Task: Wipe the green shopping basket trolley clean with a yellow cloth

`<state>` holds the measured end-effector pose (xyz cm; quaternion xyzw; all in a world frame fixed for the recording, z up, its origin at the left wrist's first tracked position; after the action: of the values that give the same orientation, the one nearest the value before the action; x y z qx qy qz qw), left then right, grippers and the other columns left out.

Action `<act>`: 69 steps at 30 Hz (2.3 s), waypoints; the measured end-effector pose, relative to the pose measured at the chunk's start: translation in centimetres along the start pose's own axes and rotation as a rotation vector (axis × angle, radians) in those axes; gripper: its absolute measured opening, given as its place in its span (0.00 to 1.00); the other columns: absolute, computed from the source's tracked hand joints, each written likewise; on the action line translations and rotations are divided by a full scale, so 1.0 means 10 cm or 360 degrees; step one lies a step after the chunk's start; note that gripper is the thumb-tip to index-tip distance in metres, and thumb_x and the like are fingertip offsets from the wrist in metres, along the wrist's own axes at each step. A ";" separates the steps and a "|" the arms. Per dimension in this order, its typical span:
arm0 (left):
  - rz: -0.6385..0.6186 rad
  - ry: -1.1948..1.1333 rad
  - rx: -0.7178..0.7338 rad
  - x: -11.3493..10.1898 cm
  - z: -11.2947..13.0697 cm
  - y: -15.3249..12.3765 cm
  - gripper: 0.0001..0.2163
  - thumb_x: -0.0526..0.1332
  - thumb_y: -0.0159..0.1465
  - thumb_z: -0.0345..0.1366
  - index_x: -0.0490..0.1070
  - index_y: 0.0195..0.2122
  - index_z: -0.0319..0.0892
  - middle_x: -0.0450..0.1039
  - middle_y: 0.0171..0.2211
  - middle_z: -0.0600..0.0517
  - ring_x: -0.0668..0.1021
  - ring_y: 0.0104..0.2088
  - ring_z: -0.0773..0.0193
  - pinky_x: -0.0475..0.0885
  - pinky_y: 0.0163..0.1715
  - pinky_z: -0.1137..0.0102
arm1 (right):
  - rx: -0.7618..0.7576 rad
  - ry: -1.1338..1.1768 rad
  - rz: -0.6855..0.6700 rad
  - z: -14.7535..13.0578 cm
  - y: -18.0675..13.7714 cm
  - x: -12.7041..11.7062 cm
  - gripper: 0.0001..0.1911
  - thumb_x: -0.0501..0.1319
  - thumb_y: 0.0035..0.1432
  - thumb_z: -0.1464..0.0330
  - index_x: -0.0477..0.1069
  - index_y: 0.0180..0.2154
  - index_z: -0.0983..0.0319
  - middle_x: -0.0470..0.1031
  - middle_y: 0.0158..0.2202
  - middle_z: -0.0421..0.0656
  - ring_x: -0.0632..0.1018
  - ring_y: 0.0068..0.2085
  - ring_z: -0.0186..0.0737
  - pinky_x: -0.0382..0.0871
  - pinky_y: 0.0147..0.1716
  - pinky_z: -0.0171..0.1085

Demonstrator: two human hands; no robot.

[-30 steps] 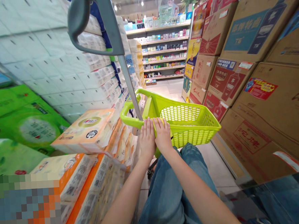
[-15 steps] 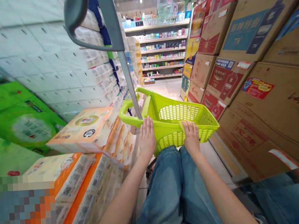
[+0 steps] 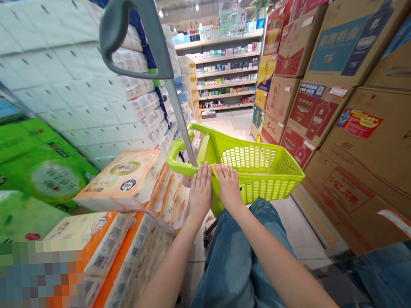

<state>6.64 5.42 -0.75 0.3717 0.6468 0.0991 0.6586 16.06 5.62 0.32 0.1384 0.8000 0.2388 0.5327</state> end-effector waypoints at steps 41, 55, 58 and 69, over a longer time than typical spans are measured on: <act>0.0051 0.0092 -0.0349 -0.19 -0.32 0.01 0.37 0.51 0.62 0.25 0.37 0.71 0.25 0.39 0.73 0.36 0.42 0.73 0.52 0.48 0.70 0.54 | 0.0262 -0.0383 0.0184 1.15 -0.42 -0.06 0.37 0.49 0.56 0.82 0.57 0.67 0.62 0.61 0.66 0.51 0.55 0.68 0.53 0.53 0.66 0.56; 0.0083 0.0036 -0.0443 -0.21 -0.34 0.03 0.28 0.44 0.69 0.26 0.44 0.70 0.26 0.44 0.72 0.35 0.45 0.72 0.53 0.52 0.69 0.54 | 0.0089 0.0096 -0.0081 -0.49 0.18 0.06 0.36 0.46 0.60 0.82 0.54 0.69 0.60 0.59 0.69 0.49 0.53 0.70 0.54 0.48 0.66 0.63; 0.0119 0.0013 -0.0457 -0.21 -0.33 0.02 0.30 0.46 0.68 0.26 0.42 0.71 0.27 0.44 0.72 0.35 0.45 0.72 0.54 0.52 0.69 0.53 | -0.0047 0.0049 -0.0012 -0.34 0.09 0.07 0.38 0.47 0.59 0.82 0.54 0.69 0.58 0.58 0.69 0.47 0.53 0.70 0.51 0.49 0.67 0.60; 0.0073 -0.0018 -0.0422 -0.17 -0.33 0.00 0.39 0.53 0.59 0.25 0.40 0.71 0.25 0.39 0.73 0.35 0.41 0.73 0.53 0.47 0.70 0.52 | 0.0154 -0.0353 0.0180 1.05 -0.41 -0.03 0.39 0.48 0.56 0.82 0.55 0.68 0.61 0.59 0.68 0.48 0.54 0.69 0.53 0.53 0.66 0.58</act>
<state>3.37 5.58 0.90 0.2967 0.6156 0.1966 0.7031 25.92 4.46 -4.91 0.2344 0.7376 0.2129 0.5963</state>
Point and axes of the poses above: each hand's wrist, its own y-axis towards the middle knuckle, its own x-axis out of the palm, z = x × y, the point moved 7 cm from there along y, towards the middle knuckle
